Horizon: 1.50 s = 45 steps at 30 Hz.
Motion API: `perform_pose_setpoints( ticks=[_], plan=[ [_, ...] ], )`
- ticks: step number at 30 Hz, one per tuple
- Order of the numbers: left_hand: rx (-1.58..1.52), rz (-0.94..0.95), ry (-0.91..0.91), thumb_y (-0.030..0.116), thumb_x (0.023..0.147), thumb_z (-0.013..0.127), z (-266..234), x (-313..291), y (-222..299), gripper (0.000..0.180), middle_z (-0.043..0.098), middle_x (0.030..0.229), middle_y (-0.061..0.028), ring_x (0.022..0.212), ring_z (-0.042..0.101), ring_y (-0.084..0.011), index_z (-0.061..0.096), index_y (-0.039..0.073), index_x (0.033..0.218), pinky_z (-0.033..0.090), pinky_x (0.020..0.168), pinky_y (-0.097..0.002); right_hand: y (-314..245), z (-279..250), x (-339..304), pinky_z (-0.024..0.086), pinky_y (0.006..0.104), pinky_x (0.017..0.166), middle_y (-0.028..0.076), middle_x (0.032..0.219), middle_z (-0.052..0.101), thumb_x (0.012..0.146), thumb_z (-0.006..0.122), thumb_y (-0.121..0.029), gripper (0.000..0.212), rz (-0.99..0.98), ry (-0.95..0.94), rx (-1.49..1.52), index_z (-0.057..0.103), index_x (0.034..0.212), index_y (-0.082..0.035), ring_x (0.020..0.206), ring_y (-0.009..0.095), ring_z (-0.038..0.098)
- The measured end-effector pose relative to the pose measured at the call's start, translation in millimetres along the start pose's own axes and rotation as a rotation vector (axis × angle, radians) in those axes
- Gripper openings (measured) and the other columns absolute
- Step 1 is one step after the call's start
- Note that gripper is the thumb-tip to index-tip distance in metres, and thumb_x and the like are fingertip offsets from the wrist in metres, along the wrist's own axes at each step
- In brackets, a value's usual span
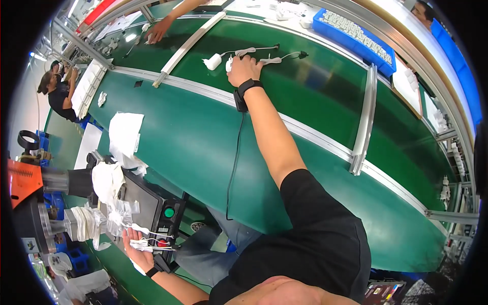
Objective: The person picks up a power adapter from the conveyor belt, places it into a plastic bag on the machine, and presses the buttons to seal it. They then remove the sealed bag, place it back onto the conveyor belt, and repeat the process.
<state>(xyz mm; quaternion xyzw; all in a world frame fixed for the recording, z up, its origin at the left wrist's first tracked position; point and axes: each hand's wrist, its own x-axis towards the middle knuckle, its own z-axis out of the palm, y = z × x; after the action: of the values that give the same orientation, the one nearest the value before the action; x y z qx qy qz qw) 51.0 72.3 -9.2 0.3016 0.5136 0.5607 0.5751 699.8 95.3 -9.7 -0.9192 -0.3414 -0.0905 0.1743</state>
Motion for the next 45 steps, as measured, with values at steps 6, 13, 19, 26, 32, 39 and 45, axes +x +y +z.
perform_pose_setpoints(
  ticks=[6, 13, 19, 26, 32, 39, 45],
  plan=[
    [-0.033, -0.066, -0.078, 0.029, 0.102, 0.051, -15.7, 15.0, -0.6, 0.051, 0.050, 0.146, -0.0159, 0.133, 0.048, -0.0255, 0.045, 0.003, 0.145, 0.039, 0.108, -0.0402, -13.9, -70.7, 9.0, 0.048, 0.0399, 0.084, 0.006, 0.094, 0.066, 0.089, 0.069, -0.041, 0.043, -0.020, -0.311, 0.745, 0.063, 0.117, -0.009, 0.090, 0.022, 0.062],
    [-0.376, -0.260, -0.349, 0.021, 0.100, 0.052, -12.3, 2.2, 21.1, 0.036, 0.069, 0.111, -0.0123, 0.094, 0.066, -0.0215, 0.060, -0.003, 0.126, 0.053, 0.088, -0.0367, -52.1, -212.1, -105.8, 0.039, 0.0243, 0.069, 0.008, 0.102, 0.065, 0.099, 0.054, -0.020, 0.036, -0.769, -0.363, 1.428, 0.060, 0.122, 0.008, 0.076, 0.011, 0.052],
    [-0.649, -0.226, -0.426, 0.018, 0.098, 0.053, -23.5, 1.9, 24.2, 0.029, 0.063, 0.082, -0.0078, 0.071, 0.062, -0.0211, 0.060, -0.001, 0.118, 0.054, 0.077, -0.0381, -111.4, -203.3, -196.7, 0.039, 0.0242, 0.046, 0.008, 0.071, 0.062, 0.094, 0.067, -0.033, 0.042, -0.947, -0.922, 1.396, 0.061, 0.108, 0.006, 0.055, 0.011, 0.056],
    [-0.692, -0.085, -0.407, 0.023, 0.100, 0.051, -67.1, -75.9, 36.8, 0.045, 0.057, 0.077, -0.0069, 0.070, 0.057, -0.0201, 0.049, -0.001, 0.138, 0.050, 0.072, -0.0366, -275.0, -63.2, -299.9, 0.040, 0.0247, 0.056, -0.002, 0.066, 0.054, 0.101, 0.057, -0.020, 0.021, -0.407, -1.537, 1.362, 0.064, 0.090, -0.004, 0.057, 0.006, 0.045],
    [-0.863, 0.421, -0.408, 0.025, 0.102, 0.050, -113.6, -148.7, 38.7, 0.042, 0.053, 0.076, -0.0051, 0.064, 0.051, -0.0171, 0.050, 0.008, 0.140, 0.044, 0.067, -0.0339, -386.5, -34.7, -344.8, 0.048, 0.0320, 0.058, 0.005, 0.068, 0.063, 0.099, 0.059, -0.024, 0.025, -0.949, -1.057, 0.946, 0.064, 0.090, -0.002, 0.057, 0.015, 0.057],
    [-0.871, 0.462, -0.218, 0.025, 0.103, 0.048, -182.1, -164.1, -26.6, 0.026, 0.052, 0.075, -0.0058, 0.064, 0.050, -0.0171, 0.057, 0.007, 0.120, 0.044, 0.068, -0.0339, -431.0, -12.9, -383.8, 0.053, 0.0482, 0.063, 0.020, 0.075, 0.069, 0.093, 0.059, -0.025, 0.028, -1.396, -0.151, 0.282, 0.064, 0.101, 0.002, 0.071, 0.039, 0.069],
    [-0.556, 0.254, 0.039, 0.020, 0.103, 0.048, -188.1, -154.9, -62.4, 0.021, 0.057, 0.078, -0.0063, 0.072, 0.057, -0.0185, 0.058, 0.003, 0.108, 0.048, 0.074, -0.0339, -416.8, -35.5, -411.9, 0.053, 0.0521, 0.069, 0.021, 0.079, 0.069, 0.093, 0.059, -0.030, 0.032, -1.227, -0.249, 0.184, 0.064, 0.109, -0.002, 0.080, 0.044, 0.068]
  ],
)
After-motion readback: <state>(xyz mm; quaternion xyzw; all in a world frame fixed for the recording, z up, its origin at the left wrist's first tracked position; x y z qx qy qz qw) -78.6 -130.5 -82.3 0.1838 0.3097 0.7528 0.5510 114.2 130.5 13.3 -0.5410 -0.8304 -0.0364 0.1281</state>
